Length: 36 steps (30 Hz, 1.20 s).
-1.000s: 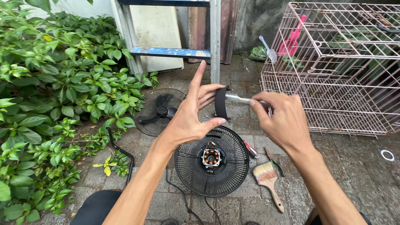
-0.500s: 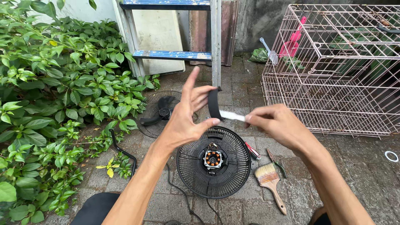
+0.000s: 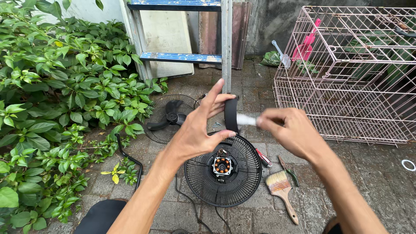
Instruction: The person services a disassembled electric fan on the ground. They brush dust from the metal motor housing with a small brush, unscrew the rear cover of the fan with a screwdriver, brush the blade hub and rear housing, and work on the motor at the end.
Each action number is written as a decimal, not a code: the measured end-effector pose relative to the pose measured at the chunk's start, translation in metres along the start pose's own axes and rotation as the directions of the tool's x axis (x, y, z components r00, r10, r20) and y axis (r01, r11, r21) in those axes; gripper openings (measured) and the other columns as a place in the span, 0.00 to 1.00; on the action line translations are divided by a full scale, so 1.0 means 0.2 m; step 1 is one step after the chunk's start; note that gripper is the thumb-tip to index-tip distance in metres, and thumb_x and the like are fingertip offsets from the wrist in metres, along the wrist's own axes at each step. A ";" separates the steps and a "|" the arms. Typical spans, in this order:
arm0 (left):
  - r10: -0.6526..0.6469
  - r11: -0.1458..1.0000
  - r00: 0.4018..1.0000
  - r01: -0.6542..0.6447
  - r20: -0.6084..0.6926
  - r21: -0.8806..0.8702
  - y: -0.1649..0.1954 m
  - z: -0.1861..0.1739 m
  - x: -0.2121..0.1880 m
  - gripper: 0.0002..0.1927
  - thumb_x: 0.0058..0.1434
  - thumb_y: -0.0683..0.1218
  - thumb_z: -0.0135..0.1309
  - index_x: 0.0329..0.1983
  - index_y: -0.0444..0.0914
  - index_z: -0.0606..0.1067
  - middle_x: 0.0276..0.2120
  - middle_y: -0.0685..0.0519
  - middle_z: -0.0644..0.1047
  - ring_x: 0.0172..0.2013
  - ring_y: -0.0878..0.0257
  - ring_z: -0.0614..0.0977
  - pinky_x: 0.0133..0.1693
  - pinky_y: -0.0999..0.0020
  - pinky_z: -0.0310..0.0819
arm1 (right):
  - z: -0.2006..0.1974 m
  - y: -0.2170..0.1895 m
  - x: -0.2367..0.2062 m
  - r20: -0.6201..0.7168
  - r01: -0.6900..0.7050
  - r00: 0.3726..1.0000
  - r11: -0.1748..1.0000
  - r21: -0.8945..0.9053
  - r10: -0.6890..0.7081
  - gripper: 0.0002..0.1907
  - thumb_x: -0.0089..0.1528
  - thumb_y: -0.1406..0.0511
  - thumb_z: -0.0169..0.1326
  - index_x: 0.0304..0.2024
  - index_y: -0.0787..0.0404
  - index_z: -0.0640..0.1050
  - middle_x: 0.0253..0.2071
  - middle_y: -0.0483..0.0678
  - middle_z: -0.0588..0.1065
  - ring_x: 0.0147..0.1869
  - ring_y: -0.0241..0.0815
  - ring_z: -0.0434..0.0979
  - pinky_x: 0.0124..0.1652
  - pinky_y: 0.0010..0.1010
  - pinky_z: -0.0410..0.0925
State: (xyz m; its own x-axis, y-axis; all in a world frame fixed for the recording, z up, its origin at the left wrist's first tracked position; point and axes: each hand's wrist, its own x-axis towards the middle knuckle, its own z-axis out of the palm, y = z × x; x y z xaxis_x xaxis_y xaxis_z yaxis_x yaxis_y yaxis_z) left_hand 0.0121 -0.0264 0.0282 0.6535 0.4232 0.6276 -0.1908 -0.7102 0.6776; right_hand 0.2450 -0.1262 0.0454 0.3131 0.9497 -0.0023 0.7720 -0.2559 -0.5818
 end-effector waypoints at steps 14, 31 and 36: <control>-0.255 0.842 0.963 0.265 0.085 -0.470 -0.10 0.01 -0.02 0.44 0.70 0.56 0.55 0.79 0.41 0.45 0.67 0.39 0.70 0.65 0.56 0.73 0.67 0.60 0.65 | 0.06 -0.06 -0.06 -0.434 0.398 0.728 0.843 -0.362 -0.530 0.11 0.64 0.57 0.56 0.39 0.54 0.85 0.29 0.47 0.80 0.28 0.42 0.76 0.25 0.36 0.65; -0.512 0.379 0.741 0.650 0.435 -0.659 -0.28 0.07 -0.05 0.21 0.76 0.58 0.32 0.53 0.38 0.66 0.44 0.45 0.76 0.44 0.56 0.81 0.51 0.55 0.79 | 0.03 -0.11 -0.12 -0.291 0.445 0.613 0.626 -0.641 -0.735 0.08 0.61 0.59 0.61 0.35 0.56 0.85 0.23 0.44 0.73 0.28 0.44 0.72 0.33 0.40 0.65; -0.510 0.320 0.698 0.697 0.503 -0.642 -0.26 0.03 -0.02 0.25 0.78 0.60 0.33 0.51 0.35 0.69 0.38 0.44 0.77 0.37 0.55 0.81 0.43 0.57 0.77 | 0.03 -0.13 -0.11 -0.262 0.403 0.800 0.806 -0.433 -0.540 0.09 0.62 0.59 0.58 0.39 0.55 0.85 0.24 0.46 0.76 0.25 0.43 0.73 0.28 0.37 0.66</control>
State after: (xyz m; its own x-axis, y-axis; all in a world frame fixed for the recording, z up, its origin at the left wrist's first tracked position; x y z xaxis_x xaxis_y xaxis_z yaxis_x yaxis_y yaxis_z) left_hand 0.0232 0.0051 -0.0118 0.9218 0.3742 -0.1007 -0.0756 0.4286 0.9003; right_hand 0.2147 -0.1403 0.0547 -0.0217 0.8507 0.5253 0.9881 0.0982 -0.1181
